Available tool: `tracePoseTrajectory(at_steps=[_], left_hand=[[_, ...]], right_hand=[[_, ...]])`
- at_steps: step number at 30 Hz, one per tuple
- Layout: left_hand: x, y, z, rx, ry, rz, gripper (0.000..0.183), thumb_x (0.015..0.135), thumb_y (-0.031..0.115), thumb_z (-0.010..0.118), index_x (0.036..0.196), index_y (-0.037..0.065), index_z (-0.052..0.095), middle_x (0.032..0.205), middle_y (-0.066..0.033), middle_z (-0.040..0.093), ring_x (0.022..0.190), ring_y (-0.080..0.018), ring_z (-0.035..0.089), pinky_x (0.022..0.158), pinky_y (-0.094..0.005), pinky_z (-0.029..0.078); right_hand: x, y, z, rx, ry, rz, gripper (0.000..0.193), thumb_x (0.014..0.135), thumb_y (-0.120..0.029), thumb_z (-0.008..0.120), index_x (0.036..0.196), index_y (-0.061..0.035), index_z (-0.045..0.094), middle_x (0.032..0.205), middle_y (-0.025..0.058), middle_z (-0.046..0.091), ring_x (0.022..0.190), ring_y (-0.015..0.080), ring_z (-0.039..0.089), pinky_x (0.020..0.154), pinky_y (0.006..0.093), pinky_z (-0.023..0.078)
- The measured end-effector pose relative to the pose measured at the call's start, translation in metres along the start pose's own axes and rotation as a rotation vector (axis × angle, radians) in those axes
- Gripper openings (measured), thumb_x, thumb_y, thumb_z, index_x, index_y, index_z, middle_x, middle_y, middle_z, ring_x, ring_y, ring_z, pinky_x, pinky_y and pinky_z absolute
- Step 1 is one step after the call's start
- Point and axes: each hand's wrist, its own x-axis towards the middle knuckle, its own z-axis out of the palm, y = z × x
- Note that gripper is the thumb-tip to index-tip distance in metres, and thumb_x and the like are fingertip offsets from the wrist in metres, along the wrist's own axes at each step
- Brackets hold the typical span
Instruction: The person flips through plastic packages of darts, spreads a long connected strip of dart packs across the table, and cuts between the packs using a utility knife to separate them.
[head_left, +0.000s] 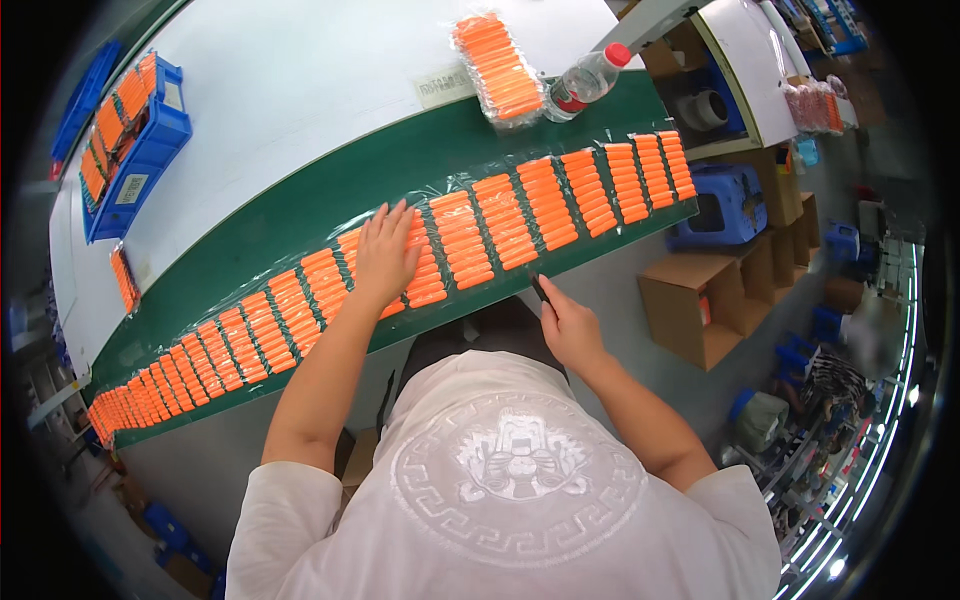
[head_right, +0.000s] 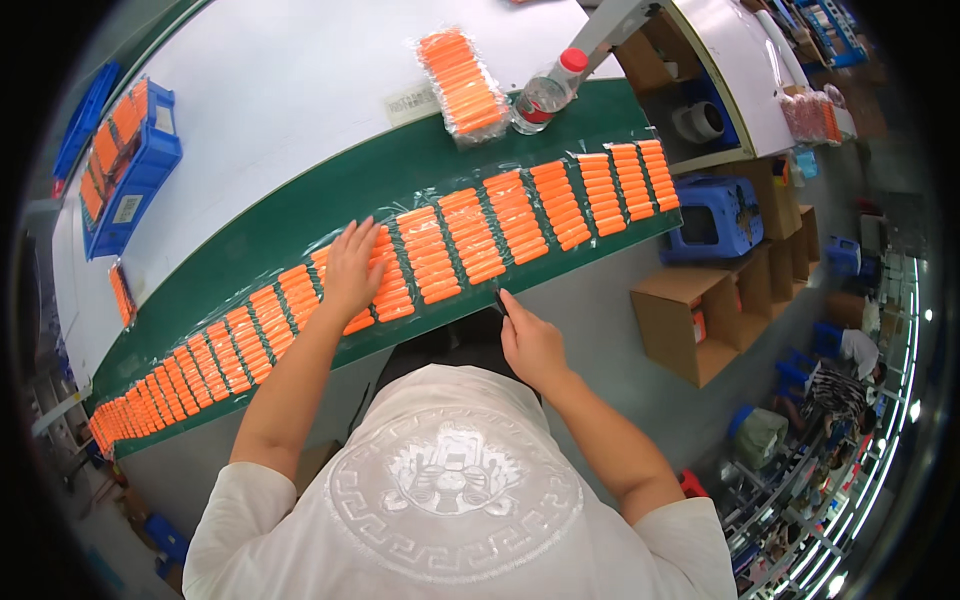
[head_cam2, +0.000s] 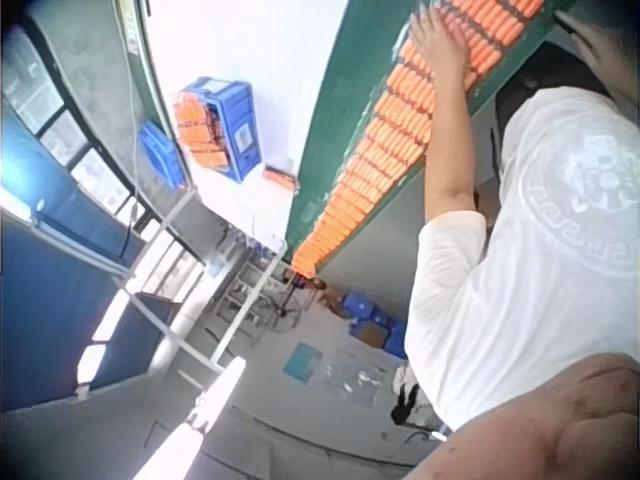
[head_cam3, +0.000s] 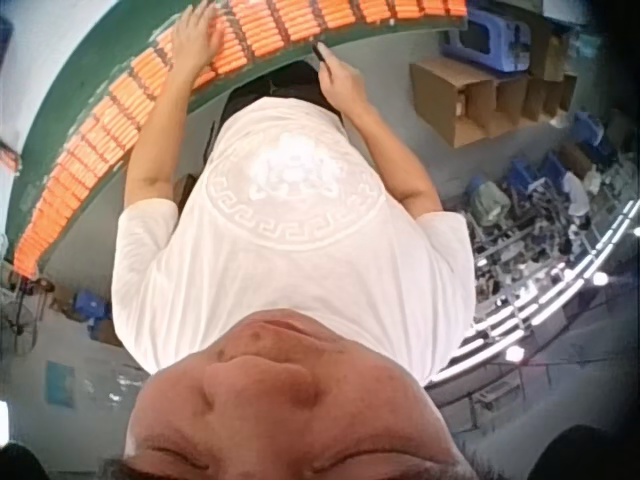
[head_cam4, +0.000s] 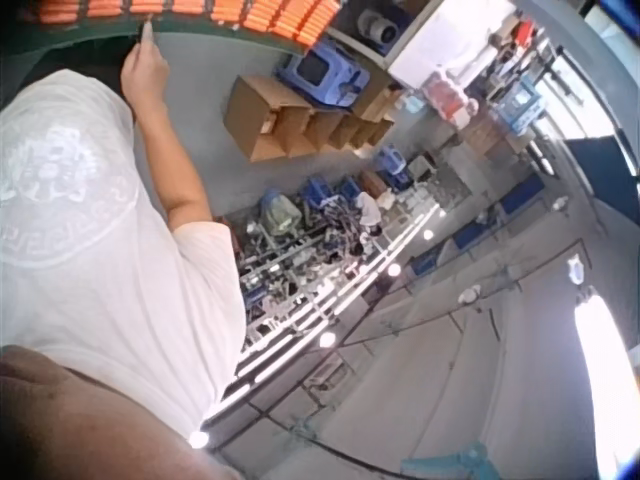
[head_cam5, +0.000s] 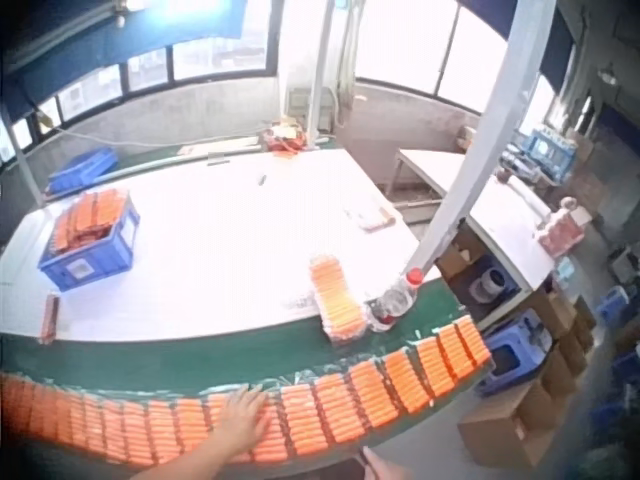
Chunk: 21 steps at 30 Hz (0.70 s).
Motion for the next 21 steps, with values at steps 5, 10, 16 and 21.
tracePoseTrajectory(at_steps=[5, 10, 16, 21], left_hand=[[-0.012, -0.002, -0.009, 0.147, -0.206, -0.037, 0.064, 0.088, 0.030, 0.062, 0.144, 0.011, 0.039, 0.152, -0.0062, 0.035, 0.138, -0.0322, 0.033, 0.114, -0.0460, 0.027], [-0.007, 0.000, -0.013, 0.124, -0.319, -0.087, 0.065, 0.090, 0.029, 0.060, 0.148, 0.013, 0.034, 0.155, -0.0047, 0.030, 0.143, -0.0299, 0.027, 0.116, -0.0462, 0.024], [-0.004, 0.001, -0.018, 0.139, -0.341, -0.105, 0.065, 0.088, 0.027, 0.062, 0.147, 0.014, 0.036, 0.154, -0.0045, 0.032, 0.142, -0.0296, 0.028, 0.115, -0.0468, 0.025], [-0.003, -0.008, -0.017, 0.099, -0.320, -0.037, 0.067, 0.087, 0.028, 0.064, 0.146, 0.014, 0.037, 0.153, -0.0045, 0.034, 0.140, -0.0293, 0.031, 0.114, -0.0461, 0.027]], right_hand=[[0.059, -0.031, 0.028, 0.079, -0.102, -0.104, 0.048, 0.090, -0.010, 0.053, 0.137, -0.0060, 0.045, 0.099, 0.0172, 0.067, 0.079, 0.0360, 0.066, 0.068, 0.0460, 0.052], [0.137, -0.047, 0.083, -0.028, -0.118, -0.393, 0.050, 0.089, -0.012, 0.055, 0.137, -0.0042, 0.044, 0.093, 0.0148, 0.065, 0.074, 0.0326, 0.066, 0.063, 0.0442, 0.053], [0.174, -0.063, 0.121, -0.130, -0.051, -0.342, 0.051, 0.088, -0.014, 0.055, 0.137, -0.0029, 0.045, 0.088, 0.0141, 0.066, 0.073, 0.0313, 0.067, 0.062, 0.0430, 0.054], [0.151, -0.056, 0.122, -0.218, -0.051, -0.260, 0.051, 0.088, -0.015, 0.055, 0.137, -0.0029, 0.045, 0.085, 0.0126, 0.067, 0.072, 0.0301, 0.067, 0.062, 0.0425, 0.053]])
